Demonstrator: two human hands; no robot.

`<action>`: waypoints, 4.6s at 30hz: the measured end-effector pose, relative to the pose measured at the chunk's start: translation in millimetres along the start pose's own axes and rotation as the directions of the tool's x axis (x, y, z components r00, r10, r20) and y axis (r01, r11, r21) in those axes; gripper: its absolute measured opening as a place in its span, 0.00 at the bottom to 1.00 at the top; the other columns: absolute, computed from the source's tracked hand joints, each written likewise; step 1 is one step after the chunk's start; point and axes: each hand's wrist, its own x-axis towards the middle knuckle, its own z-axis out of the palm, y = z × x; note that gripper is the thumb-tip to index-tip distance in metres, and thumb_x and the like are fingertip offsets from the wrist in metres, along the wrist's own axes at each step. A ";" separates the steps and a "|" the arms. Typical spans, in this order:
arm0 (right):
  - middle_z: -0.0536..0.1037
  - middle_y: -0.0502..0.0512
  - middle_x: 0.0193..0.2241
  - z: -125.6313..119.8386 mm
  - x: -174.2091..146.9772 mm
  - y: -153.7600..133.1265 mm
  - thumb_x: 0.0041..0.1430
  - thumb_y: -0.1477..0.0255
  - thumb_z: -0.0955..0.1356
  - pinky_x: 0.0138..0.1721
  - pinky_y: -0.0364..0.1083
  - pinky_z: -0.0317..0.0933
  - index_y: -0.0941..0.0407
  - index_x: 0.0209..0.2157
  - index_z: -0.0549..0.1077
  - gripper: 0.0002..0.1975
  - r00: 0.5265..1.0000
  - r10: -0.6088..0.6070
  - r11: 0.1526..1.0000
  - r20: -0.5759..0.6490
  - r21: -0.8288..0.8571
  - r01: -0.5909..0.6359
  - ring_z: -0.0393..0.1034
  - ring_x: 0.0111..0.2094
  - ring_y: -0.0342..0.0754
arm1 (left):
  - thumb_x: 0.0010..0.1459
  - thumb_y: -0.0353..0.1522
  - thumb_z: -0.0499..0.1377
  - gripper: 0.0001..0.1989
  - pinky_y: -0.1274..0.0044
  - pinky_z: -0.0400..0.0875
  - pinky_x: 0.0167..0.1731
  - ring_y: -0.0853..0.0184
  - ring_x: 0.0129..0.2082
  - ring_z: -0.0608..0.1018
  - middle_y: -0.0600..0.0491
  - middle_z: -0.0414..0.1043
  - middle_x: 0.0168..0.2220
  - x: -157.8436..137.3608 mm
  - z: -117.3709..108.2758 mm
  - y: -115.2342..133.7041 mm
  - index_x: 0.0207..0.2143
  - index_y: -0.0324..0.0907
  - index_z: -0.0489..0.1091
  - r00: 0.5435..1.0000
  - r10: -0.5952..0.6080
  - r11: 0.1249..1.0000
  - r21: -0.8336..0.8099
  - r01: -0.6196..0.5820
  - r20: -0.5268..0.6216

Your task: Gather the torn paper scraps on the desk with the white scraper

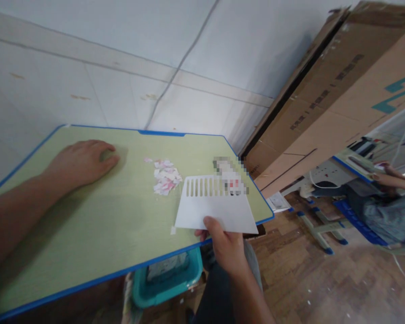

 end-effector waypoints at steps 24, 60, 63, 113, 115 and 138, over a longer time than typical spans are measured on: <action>0.82 0.56 0.19 -8.1 3.7 -4.9 0.64 0.51 0.80 0.29 0.56 0.77 0.46 0.20 0.81 0.23 0.991 -0.011 1.000 0.137 -0.002 0.012 0.78 0.22 0.59 | 0.77 0.47 0.49 0.36 0.51 0.69 0.78 0.40 0.76 0.76 0.34 0.76 0.76 -1.3 4.3 -4.4 0.72 0.37 0.78 1.000 0.006 0.999 -0.036 -0.005 0.024; 0.87 0.56 0.27 32.5 -28.3 -14.0 0.78 0.55 0.77 0.43 0.53 0.84 0.50 0.28 0.83 0.22 0.984 -0.041 0.994 0.173 -0.096 0.058 0.85 0.32 0.57 | 0.79 0.41 0.53 0.31 0.54 0.67 0.79 0.43 0.78 0.74 0.32 0.74 0.78 -16.6 -12.7 13.1 0.73 0.32 0.76 0.998 -0.022 0.997 -0.075 0.026 0.054; 0.88 0.55 0.28 45.9 -35.6 -19.4 0.78 0.58 0.77 0.47 0.54 0.84 0.50 0.28 0.81 0.21 0.975 -0.025 0.995 0.221 -0.087 0.046 0.87 0.34 0.57 | 0.79 0.40 0.54 0.29 0.54 0.68 0.78 0.44 0.76 0.74 0.32 0.75 0.77 -17.9 -11.4 12.7 0.71 0.32 0.77 0.999 -0.019 0.995 -0.093 0.023 0.044; 0.90 0.57 0.29 45.1 23.8 -25.8 0.71 0.58 0.79 0.30 0.51 0.76 0.54 0.35 0.82 0.15 0.993 -0.113 0.993 -0.035 0.019 0.114 0.79 0.25 0.52 | 0.74 0.46 0.53 0.32 0.56 0.72 0.75 0.43 0.75 0.78 0.38 0.79 0.75 -10.5 2.4 1.5 0.69 0.43 0.81 1.000 -0.012 0.995 -0.104 0.011 -0.015; 0.89 0.57 0.28 44.4 38.7 -24.8 0.70 0.57 0.79 0.29 0.50 0.75 0.54 0.36 0.81 0.16 0.990 -0.130 0.991 -0.051 -0.003 0.130 0.79 0.25 0.52 | 0.74 0.46 0.52 0.33 0.56 0.72 0.74 0.43 0.75 0.78 0.38 0.79 0.75 -9.2 3.8 -0.5 0.69 0.42 0.81 1.000 -0.008 0.995 -0.101 0.006 -0.018; 0.91 0.57 0.31 47.9 54.0 -7.7 0.75 0.51 0.76 0.37 0.52 0.77 0.52 0.33 0.85 0.21 0.975 -0.170 0.980 0.145 -0.082 0.183 0.80 0.27 0.53 | 0.75 0.47 0.51 0.33 0.59 0.70 0.75 0.45 0.76 0.77 0.38 0.78 0.75 -7.9 3.3 -1.6 0.70 0.42 0.80 1.000 -0.020 0.996 -0.084 0.020 0.002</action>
